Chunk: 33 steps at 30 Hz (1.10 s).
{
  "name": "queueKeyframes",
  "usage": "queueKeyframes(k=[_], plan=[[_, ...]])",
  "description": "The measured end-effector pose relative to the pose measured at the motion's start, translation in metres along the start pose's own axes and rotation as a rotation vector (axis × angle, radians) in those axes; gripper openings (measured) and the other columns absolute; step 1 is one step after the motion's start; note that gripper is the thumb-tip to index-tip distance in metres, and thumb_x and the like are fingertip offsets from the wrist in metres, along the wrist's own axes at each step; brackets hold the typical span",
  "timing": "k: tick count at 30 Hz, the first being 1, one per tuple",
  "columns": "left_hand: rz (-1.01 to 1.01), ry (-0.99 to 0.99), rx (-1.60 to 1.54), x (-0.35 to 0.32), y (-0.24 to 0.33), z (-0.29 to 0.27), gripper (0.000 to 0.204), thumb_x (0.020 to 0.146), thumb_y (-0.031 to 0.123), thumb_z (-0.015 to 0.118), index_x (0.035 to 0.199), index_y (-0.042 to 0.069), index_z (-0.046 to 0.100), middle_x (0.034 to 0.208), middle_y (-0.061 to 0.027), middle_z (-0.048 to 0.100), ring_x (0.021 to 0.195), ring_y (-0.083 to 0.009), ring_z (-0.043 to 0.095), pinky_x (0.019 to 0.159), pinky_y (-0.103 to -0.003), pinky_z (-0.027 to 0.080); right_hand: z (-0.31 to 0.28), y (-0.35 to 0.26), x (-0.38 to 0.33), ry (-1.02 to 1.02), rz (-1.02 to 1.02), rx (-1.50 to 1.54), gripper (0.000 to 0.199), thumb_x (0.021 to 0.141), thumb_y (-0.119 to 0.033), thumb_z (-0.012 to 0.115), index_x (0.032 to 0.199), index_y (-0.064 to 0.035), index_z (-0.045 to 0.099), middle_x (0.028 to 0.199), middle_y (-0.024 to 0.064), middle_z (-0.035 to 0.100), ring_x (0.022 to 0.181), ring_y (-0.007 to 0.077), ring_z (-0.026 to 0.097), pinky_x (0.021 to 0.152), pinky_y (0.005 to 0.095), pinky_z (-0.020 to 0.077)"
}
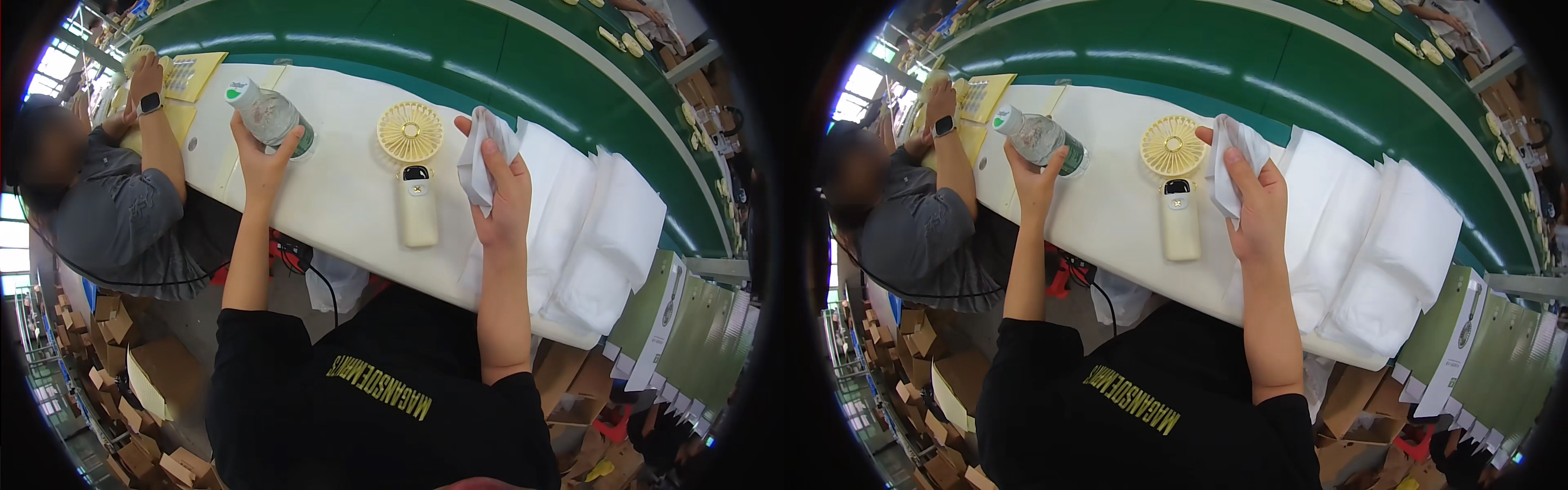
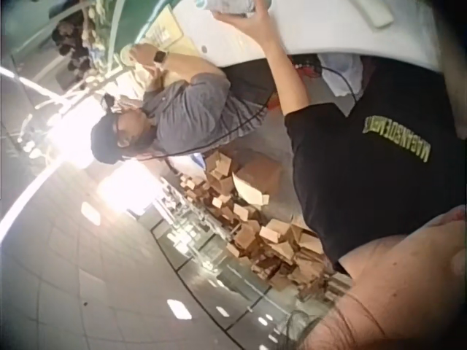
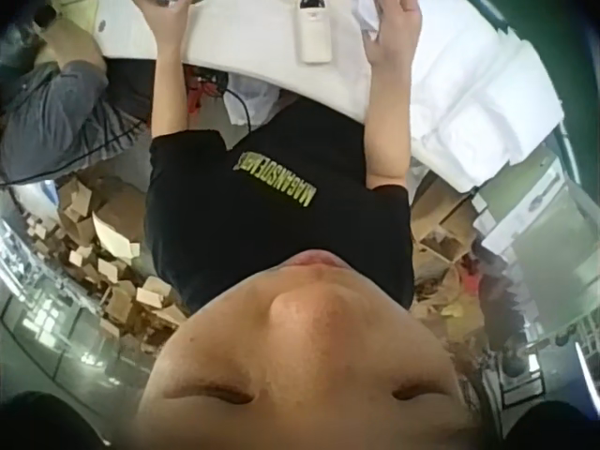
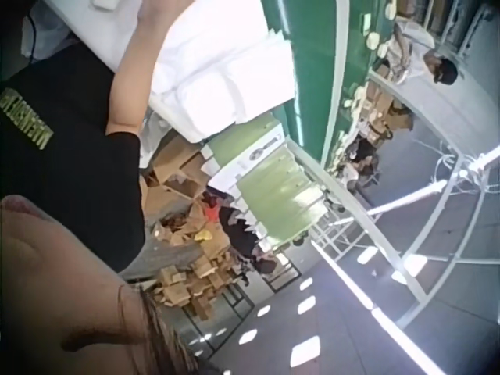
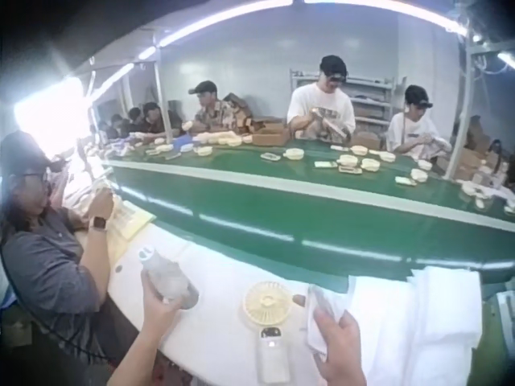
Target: The recorder is packaging small handheld electric fans into foam protectors and placing them into boxes on an assembly line.
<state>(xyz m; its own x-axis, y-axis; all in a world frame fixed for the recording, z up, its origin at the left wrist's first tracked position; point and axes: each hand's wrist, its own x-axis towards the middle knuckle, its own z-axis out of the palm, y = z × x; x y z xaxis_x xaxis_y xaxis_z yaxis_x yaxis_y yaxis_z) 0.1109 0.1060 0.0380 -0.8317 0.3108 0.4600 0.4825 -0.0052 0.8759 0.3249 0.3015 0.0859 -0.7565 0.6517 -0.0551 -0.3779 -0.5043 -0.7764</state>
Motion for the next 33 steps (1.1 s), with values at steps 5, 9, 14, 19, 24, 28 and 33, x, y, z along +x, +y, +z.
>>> queueKeyframes(k=[5,9,14,19,24,28,33], plan=[[0.619,0.37,0.269,-0.03,0.004,0.01,0.075,0.074,0.01,0.074,0.137,0.008,0.033,0.13,-0.0205,0.042,0.13,-0.0297,0.032,0.108,-0.041,0.024,-0.018,-0.002,-0.012,0.012,-0.022,-0.059,0.034,0.093,-0.014,0.054,0.123,0.0022,0.053,0.116,0.0154,0.063,0.097,0.0114,0.059,0.079,0.0232,0.047],[0.976,-0.807,0.638,-0.038,0.057,0.047,0.048,0.073,0.003,0.063,0.118,0.019,0.056,0.132,-0.0107,0.046,0.126,-0.0274,0.041,0.112,-0.047,0.024,-0.029,-0.001,-0.025,0.064,-0.022,-0.105,0.034,0.093,-0.013,0.054,0.123,0.0023,0.053,0.116,0.0161,0.063,0.095,0.0104,0.059,0.078,0.0228,0.0464],[1.029,-1.203,0.479,-0.025,0.063,0.102,0.047,0.072,0.002,0.061,0.118,0.012,0.056,0.11,-0.0043,0.059,0.11,-0.0276,0.054,0.1,-0.047,0.039,-0.031,-0.008,-0.032,0.143,-0.14,-0.168,0.034,0.093,-0.013,0.053,0.123,0.0032,0.053,0.115,0.0174,0.063,0.087,0.0102,0.058,0.076,0.0218,0.0461],[0.484,-1.443,0.335,-0.013,0.105,0.128,0.066,0.073,0.009,0.061,0.136,0.012,0.042,0.093,-0.0063,0.062,0.088,-0.0278,0.062,0.079,-0.042,0.05,-0.049,-0.033,-0.041,0.26,-0.454,-0.275,0.028,0.092,-0.009,0.053,0.117,0.0053,0.057,0.103,0.0143,0.064,0.082,0.0114,0.057,0.074,0.0237,0.0465],[-0.194,-1.223,-0.195,-0.025,0.142,0.126,0.077,0.072,0.012,0.061,0.143,0.013,0.031,0.083,-0.0071,0.059,0.075,-0.0247,0.061,0.072,-0.037,0.049,-0.054,-0.053,-0.049,0.239,-0.895,-0.735,0.02,0.084,0.002,0.057,0.103,0.007,0.063,0.089,0.0114,0.062,0.074,0.014,0.058,0.064,0.0258,0.0469],[-0.544,-1.283,-0.254,-0.031,0.146,0.125,0.081,0.073,0.01,0.056,0.147,0.015,0.022,0.094,-0.0096,0.056,0.083,-0.0212,0.057,0.077,-0.033,0.046,-0.056,-0.064,-0.044,-0.113,-0.992,-1.267,0.017,0.079,0.007,0.057,0.094,0.0062,0.064,0.094,0.0122,0.061,0.072,0.0158,0.058,0.061,0.026,0.0474],[-0.333,-1.118,-0.254,-0.048,0.12,0.129,0.081,0.071,0.007,0.055,0.146,0.016,0.025,0.107,-0.0098,0.05,0.093,-0.0179,0.05,0.082,-0.03,0.042,-0.05,-0.051,-0.038,-0.198,-0.86,-1.372,0.021,0.072,0.009,0.058,0.091,0.0057,0.064,0.09,0.0142,0.062,0.065,0.0209,0.059,0.055,0.027,0.0468]])
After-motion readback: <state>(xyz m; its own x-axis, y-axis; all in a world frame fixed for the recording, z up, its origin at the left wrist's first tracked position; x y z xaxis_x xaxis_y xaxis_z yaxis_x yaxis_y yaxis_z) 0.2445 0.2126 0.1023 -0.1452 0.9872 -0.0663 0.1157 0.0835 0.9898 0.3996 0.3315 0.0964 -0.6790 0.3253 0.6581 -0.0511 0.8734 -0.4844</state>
